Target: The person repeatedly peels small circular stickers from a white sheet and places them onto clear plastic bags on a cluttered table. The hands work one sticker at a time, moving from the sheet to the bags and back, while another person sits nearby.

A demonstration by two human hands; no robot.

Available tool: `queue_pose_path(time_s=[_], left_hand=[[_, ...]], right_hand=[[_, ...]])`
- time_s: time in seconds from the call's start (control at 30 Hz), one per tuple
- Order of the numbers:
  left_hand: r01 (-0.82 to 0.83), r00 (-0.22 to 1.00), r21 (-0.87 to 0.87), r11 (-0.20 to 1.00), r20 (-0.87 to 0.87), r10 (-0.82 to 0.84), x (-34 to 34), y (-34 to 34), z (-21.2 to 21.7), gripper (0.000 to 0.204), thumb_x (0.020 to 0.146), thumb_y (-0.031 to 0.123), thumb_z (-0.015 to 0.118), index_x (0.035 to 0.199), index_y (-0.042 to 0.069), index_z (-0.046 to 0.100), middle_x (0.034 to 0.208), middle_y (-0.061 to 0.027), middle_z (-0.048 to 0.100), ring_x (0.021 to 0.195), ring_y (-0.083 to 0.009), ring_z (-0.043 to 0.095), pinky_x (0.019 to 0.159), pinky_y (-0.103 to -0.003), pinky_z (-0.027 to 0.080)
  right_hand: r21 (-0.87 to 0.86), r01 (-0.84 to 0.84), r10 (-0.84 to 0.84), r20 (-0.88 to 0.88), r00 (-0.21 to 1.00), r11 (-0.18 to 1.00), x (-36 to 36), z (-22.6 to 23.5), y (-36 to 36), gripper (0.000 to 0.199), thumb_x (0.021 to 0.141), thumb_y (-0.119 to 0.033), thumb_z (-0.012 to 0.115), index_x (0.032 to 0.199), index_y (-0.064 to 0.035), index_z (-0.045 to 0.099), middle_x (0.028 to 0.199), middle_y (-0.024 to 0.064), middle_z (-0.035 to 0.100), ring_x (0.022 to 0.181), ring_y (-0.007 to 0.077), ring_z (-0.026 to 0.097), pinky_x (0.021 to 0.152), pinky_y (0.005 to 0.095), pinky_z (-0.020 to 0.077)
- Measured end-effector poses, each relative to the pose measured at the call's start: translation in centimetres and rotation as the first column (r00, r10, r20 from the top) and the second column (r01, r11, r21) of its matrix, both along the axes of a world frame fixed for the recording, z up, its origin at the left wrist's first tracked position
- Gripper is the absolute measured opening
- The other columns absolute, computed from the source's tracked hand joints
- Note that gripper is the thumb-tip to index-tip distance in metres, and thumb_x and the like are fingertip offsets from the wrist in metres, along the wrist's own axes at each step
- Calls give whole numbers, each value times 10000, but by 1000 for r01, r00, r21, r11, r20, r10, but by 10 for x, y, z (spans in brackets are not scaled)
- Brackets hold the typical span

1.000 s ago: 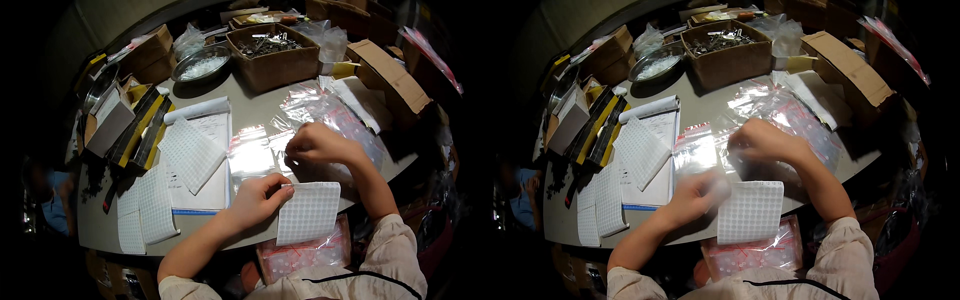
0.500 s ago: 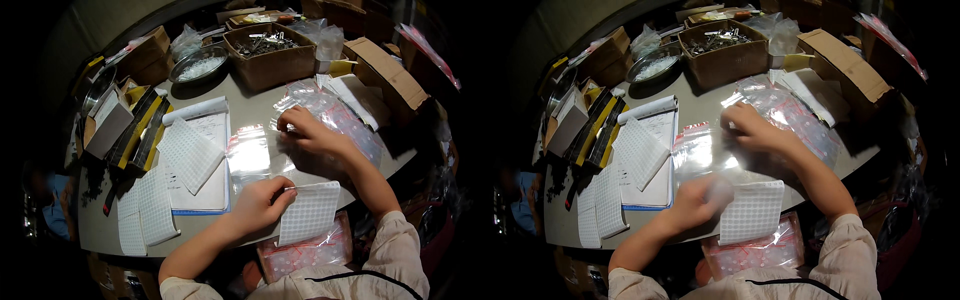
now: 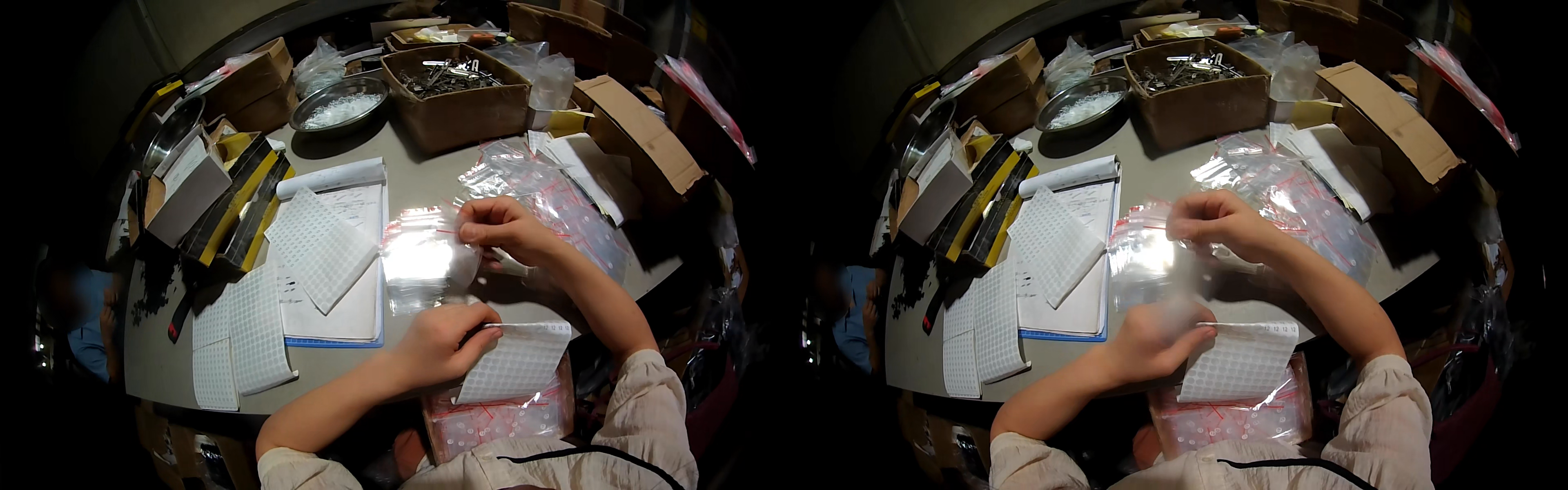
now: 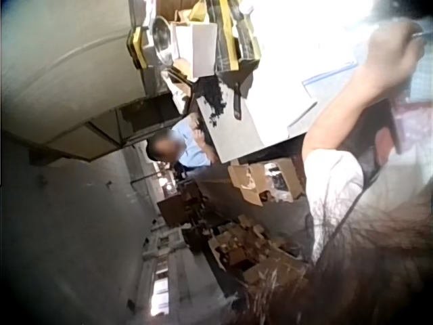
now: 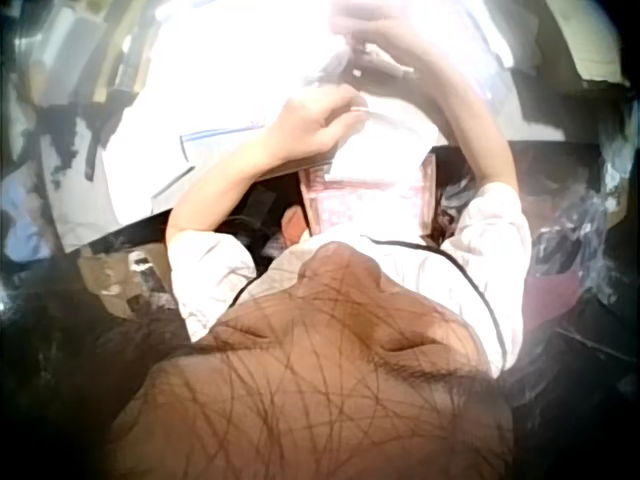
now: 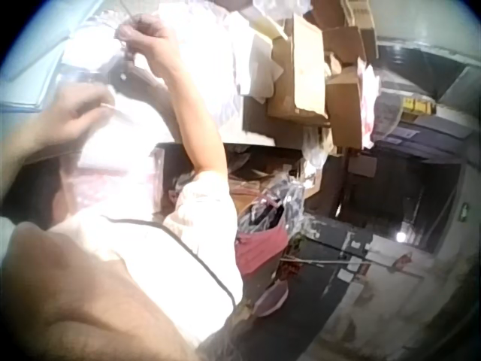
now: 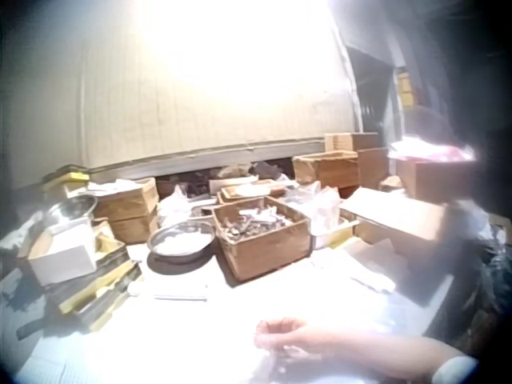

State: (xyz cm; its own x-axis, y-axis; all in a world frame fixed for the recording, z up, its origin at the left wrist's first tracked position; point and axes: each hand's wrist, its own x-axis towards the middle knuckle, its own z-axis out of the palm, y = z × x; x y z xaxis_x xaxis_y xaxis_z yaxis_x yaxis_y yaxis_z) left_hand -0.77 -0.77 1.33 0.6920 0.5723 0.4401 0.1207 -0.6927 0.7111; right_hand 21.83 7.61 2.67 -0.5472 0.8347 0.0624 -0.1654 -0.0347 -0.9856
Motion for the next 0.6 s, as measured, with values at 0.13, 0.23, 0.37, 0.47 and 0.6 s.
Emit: queue_pose_path(time_s=[0.13, 0.23, 0.37, 0.47, 0.6], left_hand=[[25, 999, -46, 999, 25, -24, 1, -2, -2, 133, 957, 140, 729, 1049, 46, 712, 894, -141, 711, 774, -309, 710, 707, -385, 546], [0, 999, -145, 989, 40, 6, 5, -4, -3, 153, 981, 176, 709, 1034, 33, 697, 802, -145, 703, 662, -278, 673, 629, -375, 515], [-106, 994, -337, 936, -15, 107, 5, -3, -8, 207, 993, 210, 711, 1062, 15, 698, 741, -113, 682, 612, -177, 623, 591, -334, 484], [-173, 984, -425, 888, -44, 171, 2, 1, -7, 236, 988, 229, 724, 1065, 8, 698, 720, -90, 671, 613, -135, 605, 584, -319, 471], [-175, 980, -614, 769, -35, 195, -5, 20, -8, 248, 1007, 242, 721, 1010, -6, 709, 710, -31, 663, 611, -80, 592, 575, -274, 460]], right_hand=[[-18, 112, -107, 174, 979, 994, 1, -1, 4, 255, 1013, -293, 737, 924, -57, 700, 748, -59, 617, 535, 53, 517, 481, 241, 409], [338, 142, -276, 389, 879, 930, 4, -18, 10, 313, 1002, -349, 750, 966, -38, 735, 714, -41, 607, 538, 67, 512, 500, 278, 397], [758, -14, -628, 550, 551, 652, 10, 1, 4, 285, 972, -325, 740, 1102, -71, 747, 869, 97, 666, 786, 228, 682, 703, 342, 543], [828, 122, -685, 360, 634, 548, 19, 1, 4, 325, 962, -282, 759, 1152, -23, 712, 1006, 100, 678, 884, 217, 667, 771, 344, 533], [608, -26, -280, 403, 871, 794, 20, 30, -20, 250, 944, -168, 776, 1109, 4, 701, 1032, 80, 706, 937, 167, 675, 850, 324, 544]])
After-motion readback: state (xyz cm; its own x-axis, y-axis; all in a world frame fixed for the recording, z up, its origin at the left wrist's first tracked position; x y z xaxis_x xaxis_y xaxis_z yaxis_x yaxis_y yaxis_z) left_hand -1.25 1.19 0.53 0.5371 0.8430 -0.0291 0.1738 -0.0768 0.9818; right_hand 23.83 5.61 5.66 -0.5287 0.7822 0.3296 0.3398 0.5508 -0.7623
